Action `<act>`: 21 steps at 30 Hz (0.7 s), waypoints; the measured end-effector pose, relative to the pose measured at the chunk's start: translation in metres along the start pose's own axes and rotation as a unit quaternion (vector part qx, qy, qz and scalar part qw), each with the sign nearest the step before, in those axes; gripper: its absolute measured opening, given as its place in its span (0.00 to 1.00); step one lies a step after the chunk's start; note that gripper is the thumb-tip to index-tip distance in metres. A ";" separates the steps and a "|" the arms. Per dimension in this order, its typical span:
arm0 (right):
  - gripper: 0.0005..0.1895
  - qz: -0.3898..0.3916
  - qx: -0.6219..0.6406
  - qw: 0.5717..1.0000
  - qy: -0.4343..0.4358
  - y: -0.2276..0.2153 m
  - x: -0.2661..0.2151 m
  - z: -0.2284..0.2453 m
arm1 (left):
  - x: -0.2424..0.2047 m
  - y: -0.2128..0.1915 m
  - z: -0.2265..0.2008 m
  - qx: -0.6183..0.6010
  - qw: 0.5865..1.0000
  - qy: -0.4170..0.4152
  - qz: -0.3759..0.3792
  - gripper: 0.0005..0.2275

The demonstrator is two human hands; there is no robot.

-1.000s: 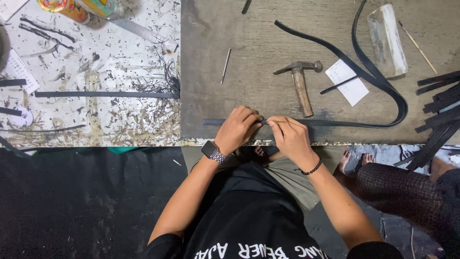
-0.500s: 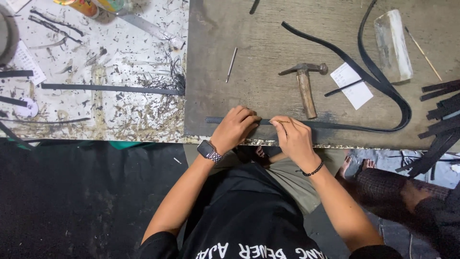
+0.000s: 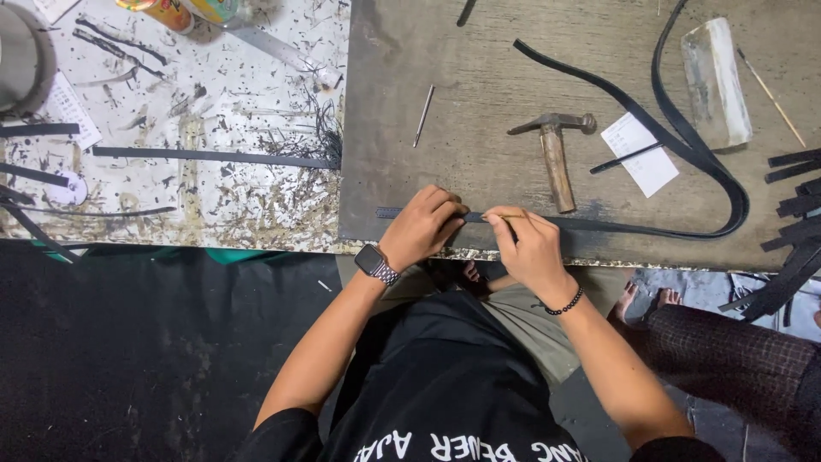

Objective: The person measures a black belt strip using a ruler and marks it with a pencil. They then use a metal punch and a hammer to create holes along the marked line on the belt.

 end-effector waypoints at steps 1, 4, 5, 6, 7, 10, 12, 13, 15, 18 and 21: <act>0.05 0.000 0.000 1.000 0.000 0.004 -0.001 -0.002 | 0.000 0.000 0.000 0.000 1.000 0.000 0.000 0.05; 0.06 0.012 0.016 1.000 -0.003 0.014 -0.003 -0.007 | 0.001 -0.001 0.001 0.006 1.000 0.007 0.002 0.05; 0.06 0.012 0.017 1.000 -0.006 0.015 -0.003 -0.008 | 0.000 -0.001 0.000 0.009 1.000 0.009 0.003 0.05; 0.06 0.013 0.019 1.000 -0.009 0.015 -0.004 -0.009 | 0.000 -0.001 0.000 0.012 1.000 0.010 0.004 0.05; 0.06 0.013 0.019 1.000 -0.009 0.015 -0.003 -0.008 | -0.001 -0.001 0.001 0.012 1.000 0.010 0.004 0.05; 0.06 0.012 0.016 1.000 -0.014 0.016 -0.003 -0.009 | -0.001 -0.001 0.001 0.012 1.000 0.012 0.005 0.05; 0.06 0.009 0.011 1.000 -0.011 0.018 -0.006 -0.013 | 0.000 -0.002 0.000 0.016 1.000 0.016 0.001 0.05; 0.06 0.009 0.011 1.000 -0.011 0.018 -0.005 -0.011 | 0.000 -0.002 0.000 0.016 1.000 0.016 0.000 0.05; 0.06 0.021 0.010 1.000 -0.016 0.018 -0.003 -0.008 | 0.000 -0.002 0.001 0.015 1.000 0.013 0.000 0.05; 0.04 0.036 -0.001 0.999 -0.017 0.015 -0.001 -0.008 | 0.000 -0.002 0.001 0.016 1.000 0.019 0.005 0.04; 0.05 0.020 -0.006 1.000 -0.015 0.022 -0.002 -0.003 | -0.002 0.001 0.003 0.017 1.000 0.019 0.000 0.05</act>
Point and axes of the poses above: each hand's wrist, its own x-axis towards the middle knuckle, its own y-axis out of the palm, z = x × y, the point moved 3 cm from there along x, towards the middle knuckle, and after that the axes turned 4 degrees about x, right-handed, at the moved point
